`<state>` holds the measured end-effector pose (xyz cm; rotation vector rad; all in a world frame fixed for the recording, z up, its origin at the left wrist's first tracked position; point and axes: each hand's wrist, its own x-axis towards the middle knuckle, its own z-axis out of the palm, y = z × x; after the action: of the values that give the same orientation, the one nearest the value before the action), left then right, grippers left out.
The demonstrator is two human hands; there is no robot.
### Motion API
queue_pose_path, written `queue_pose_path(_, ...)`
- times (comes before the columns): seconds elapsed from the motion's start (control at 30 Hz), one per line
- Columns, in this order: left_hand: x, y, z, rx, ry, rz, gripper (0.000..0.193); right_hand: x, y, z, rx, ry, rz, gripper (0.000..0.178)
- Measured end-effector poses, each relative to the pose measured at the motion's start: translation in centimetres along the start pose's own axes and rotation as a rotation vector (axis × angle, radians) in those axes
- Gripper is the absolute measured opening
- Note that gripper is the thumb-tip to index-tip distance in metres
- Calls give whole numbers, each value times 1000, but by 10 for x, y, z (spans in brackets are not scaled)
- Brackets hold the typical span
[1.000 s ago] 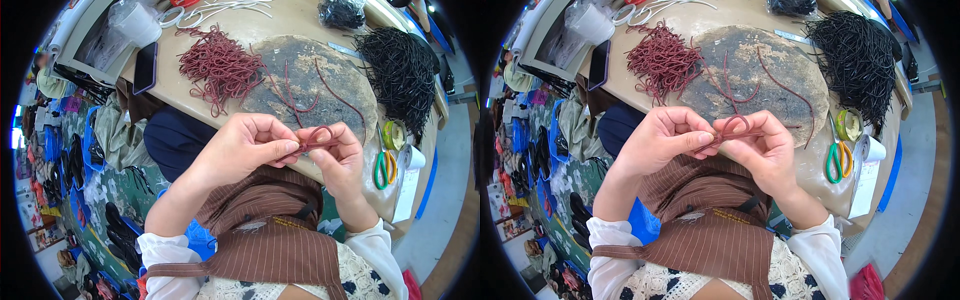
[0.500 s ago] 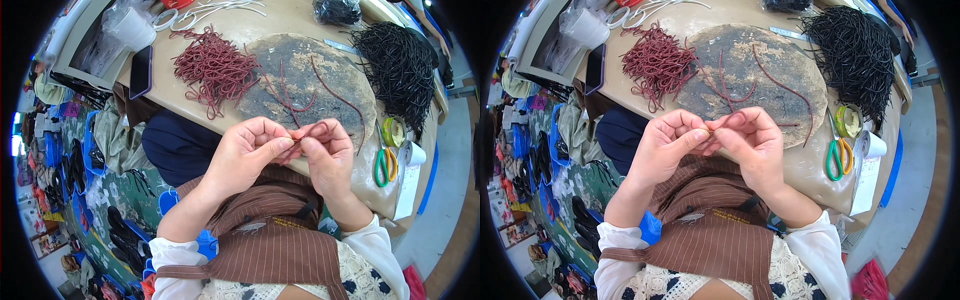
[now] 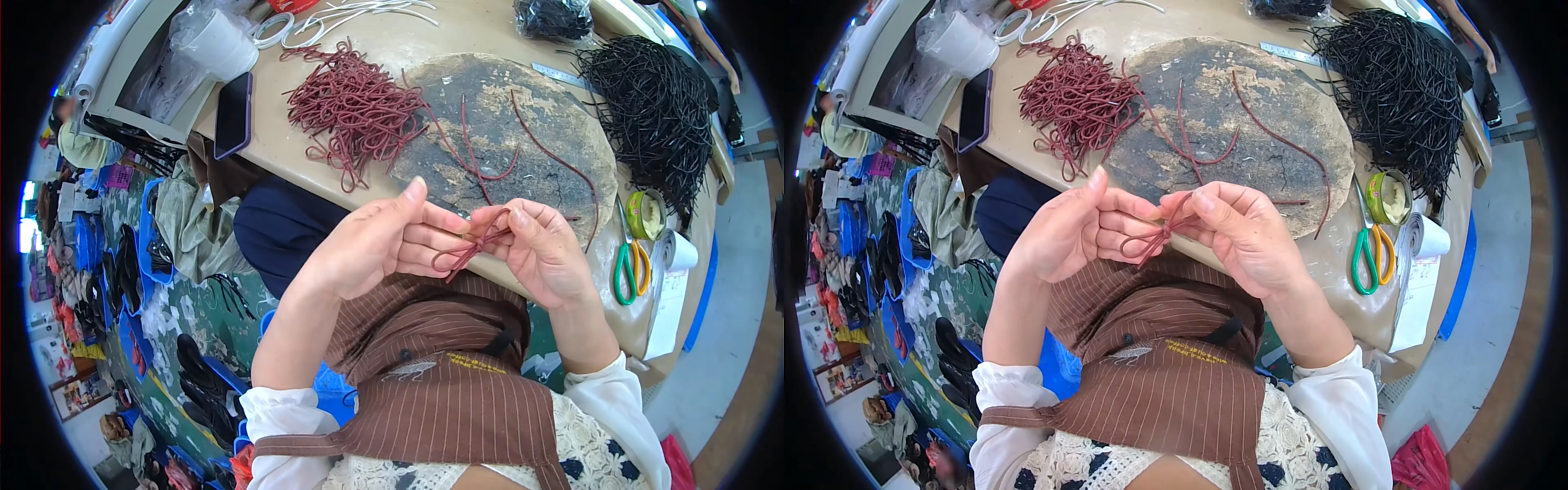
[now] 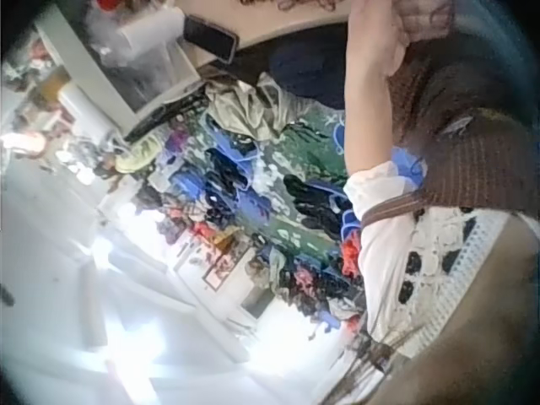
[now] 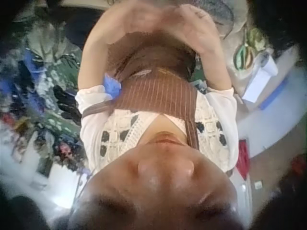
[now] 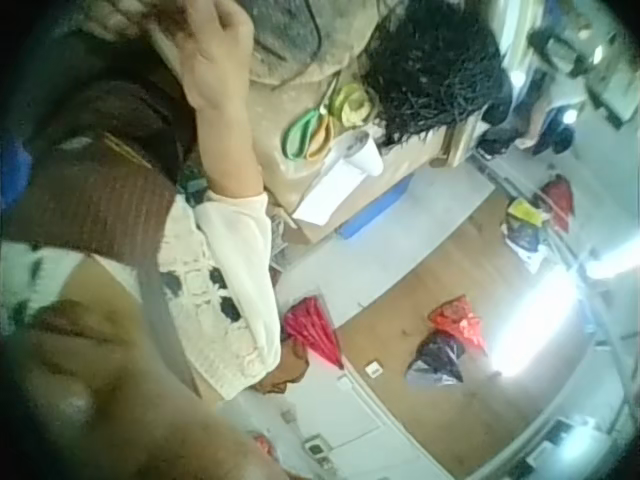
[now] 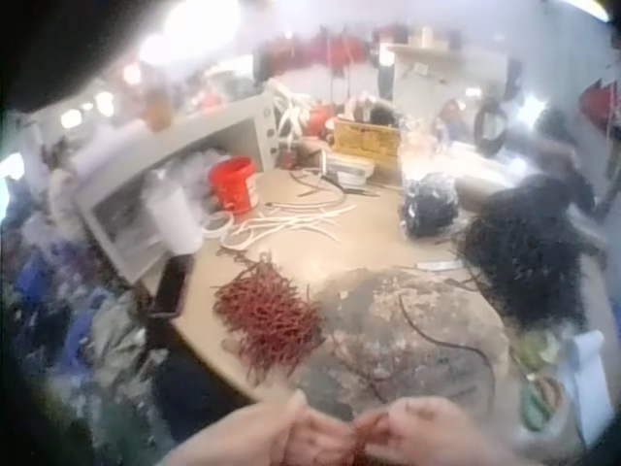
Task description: The person sits on the floor and repeatedly ties knots in short lengths of maroon cord. They pick up individual cords, form loops, and pull them tight to create a knot, then place the finished items into a pile on the floor. The workspace contains piles of similar cords and other materials.
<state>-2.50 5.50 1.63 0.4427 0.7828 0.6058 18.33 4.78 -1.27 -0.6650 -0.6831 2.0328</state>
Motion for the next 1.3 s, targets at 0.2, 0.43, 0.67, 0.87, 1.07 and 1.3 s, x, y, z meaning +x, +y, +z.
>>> queue_pose_path(0.2,13,-8,1,172,-125,53,19,1,-1,4,-11,30,2,25)
queue_pose_path(0.43,19,-9,-1,142,-102,81,12,-1,1,9,-242,75,-132,13)
queue_pose_path(0.67,20,-5,-4,93,-138,-106,9,-3,0,6,-236,45,-70,9)
queue_pose_path(0.87,20,-4,-6,107,-189,-167,11,-5,-5,0,-215,27,53,7)
queue_pose_path(1.07,20,-5,-5,115,-184,-216,8,-6,-7,-3,-157,-44,70,7)
queue_pose_path(1.3,23,-7,-10,108,-215,-234,8,-7,-5,-6,-137,-49,83,7)
